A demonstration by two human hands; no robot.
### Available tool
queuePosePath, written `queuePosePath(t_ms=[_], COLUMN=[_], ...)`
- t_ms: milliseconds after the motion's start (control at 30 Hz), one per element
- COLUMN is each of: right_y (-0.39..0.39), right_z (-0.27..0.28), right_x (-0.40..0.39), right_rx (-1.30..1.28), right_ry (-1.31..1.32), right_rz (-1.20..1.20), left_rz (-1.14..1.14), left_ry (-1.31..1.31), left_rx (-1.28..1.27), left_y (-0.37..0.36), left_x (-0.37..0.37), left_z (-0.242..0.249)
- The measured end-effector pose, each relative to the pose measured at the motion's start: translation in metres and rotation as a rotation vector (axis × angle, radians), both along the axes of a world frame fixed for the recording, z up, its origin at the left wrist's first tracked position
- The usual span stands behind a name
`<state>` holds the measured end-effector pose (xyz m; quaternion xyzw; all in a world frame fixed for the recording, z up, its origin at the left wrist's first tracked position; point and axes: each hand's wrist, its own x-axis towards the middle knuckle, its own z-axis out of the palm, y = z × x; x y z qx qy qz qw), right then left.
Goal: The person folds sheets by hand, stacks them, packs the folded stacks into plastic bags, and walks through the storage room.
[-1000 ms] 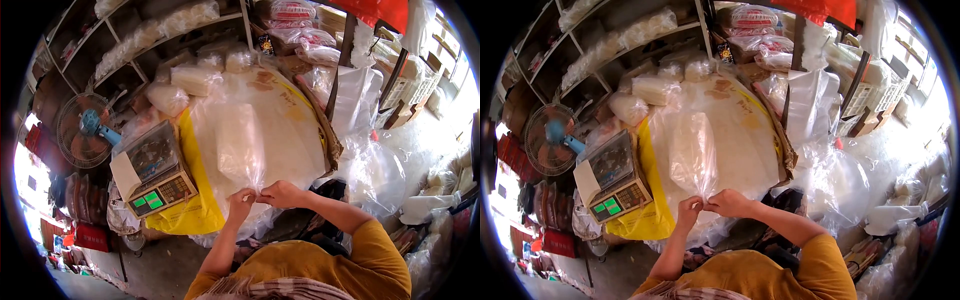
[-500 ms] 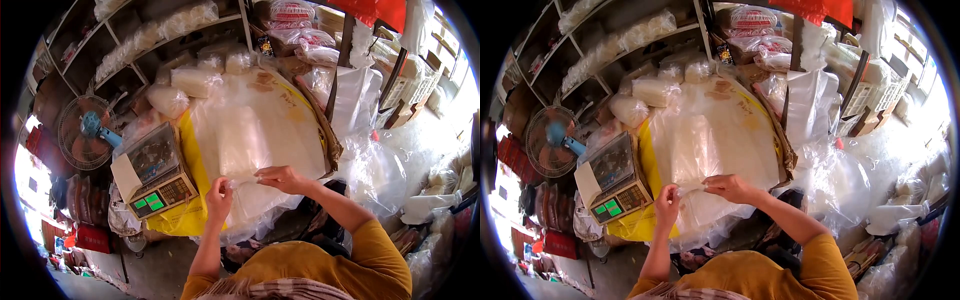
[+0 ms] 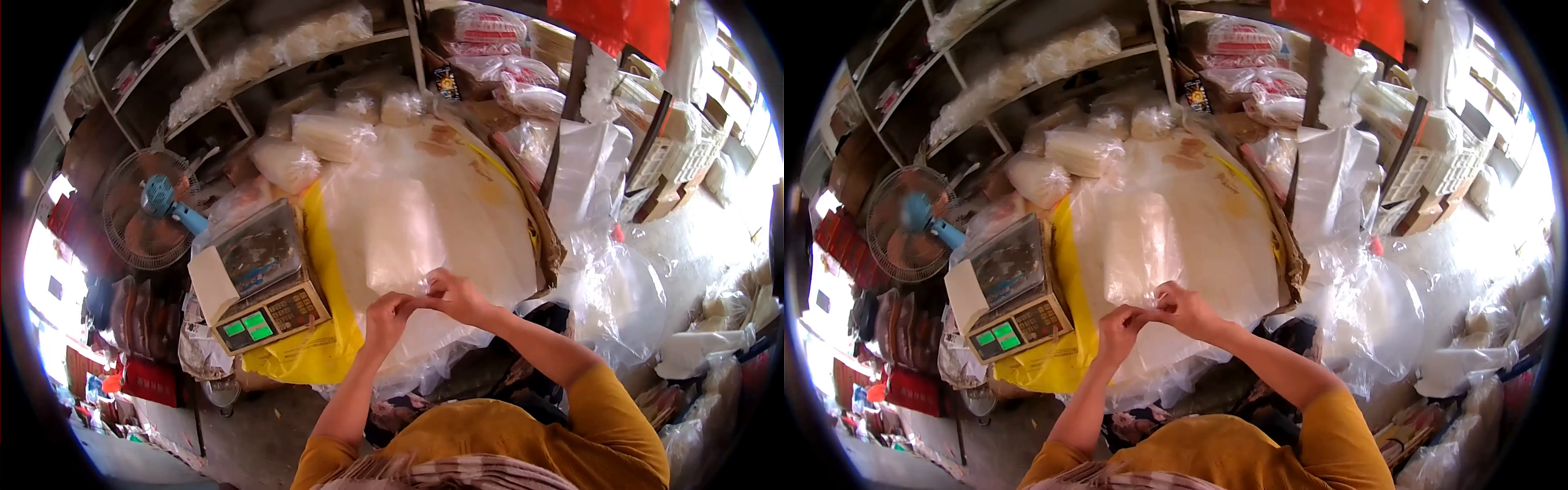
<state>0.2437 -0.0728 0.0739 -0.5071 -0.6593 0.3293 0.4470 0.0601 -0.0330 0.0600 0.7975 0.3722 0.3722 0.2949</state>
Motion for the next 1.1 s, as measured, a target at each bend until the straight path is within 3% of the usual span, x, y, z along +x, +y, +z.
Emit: queuePosePath(t_ms=[33, 133, 167, 267, 367, 467, 567, 667, 700, 800, 900, 1000, 1033, 1100], right_y=[-0.001, -0.005, 0.0, 0.002, -0.001, -0.003, 0.002, 0.001, -0.008, 0.011, 0.054, 0.1, 0.121, 0.161], right_z=[0.005, -0.005, -0.01, -0.001, -0.009, -0.003, -0.032, -0.039, -0.007, -0.018, -0.022, -0.003, -0.011, -0.035], right_x=[-0.003, -0.006, -0.005, 0.002, 0.001, 0.001, 0.0, 0.001, 0.002, 0.031, 0.05, 0.048, 0.047, 0.046], right_rx=[-0.105, 0.246, 0.508, 0.634, 0.253, -0.29, -0.051, 0.079, -0.13, -0.157, -0.359, -0.751, -0.714, -0.652], right_ry=[0.123, -0.197, -0.315, -0.622, -0.489, -0.228, -0.056, -0.273, -0.05, 0.186, 0.357, 0.48, 0.516, 0.598], right_rz=[-0.043, -0.03, -0.032, -0.055, 0.027, 0.157, 0.107, 0.022, 0.066, -0.073, -0.311, -0.272, -0.257, -0.22], left_rz=[0.024, 0.023, 0.006, -0.004, -0.047, -0.093, -0.073, -0.016, 0.029, 0.302, 0.369, 0.174, 0.099, 0.112], left_ry=[-0.067, -0.116, -0.106, 0.038, -0.06, -0.068, -0.052, 0.019, -0.023, -0.177, -0.331, -0.565, -0.636, -0.628], left_rx=[-0.094, -0.261, -0.3, -0.346, -0.206, 0.001, -0.027, 0.065, 0.171, -0.125, -0.259, -0.666, -0.81, -0.867], left_y=[0.001, 0.005, 0.006, 0.001, 0.001, -0.002, -0.001, 0.005, 0.011, 0.036, 0.087, 0.135, 0.156, 0.2], left_x=[0.003, 0.004, 0.003, 0.006, 0.003, 0.006, 0.006, 0.001, -0.002, -0.014, -0.02, -0.001, 0.012, 0.044], left_z=[-0.004, -0.01, -0.01, 0.008, 0.0, -0.012, -0.02, -0.017, -0.02, -0.014, -0.024, -0.05, -0.057, -0.055])
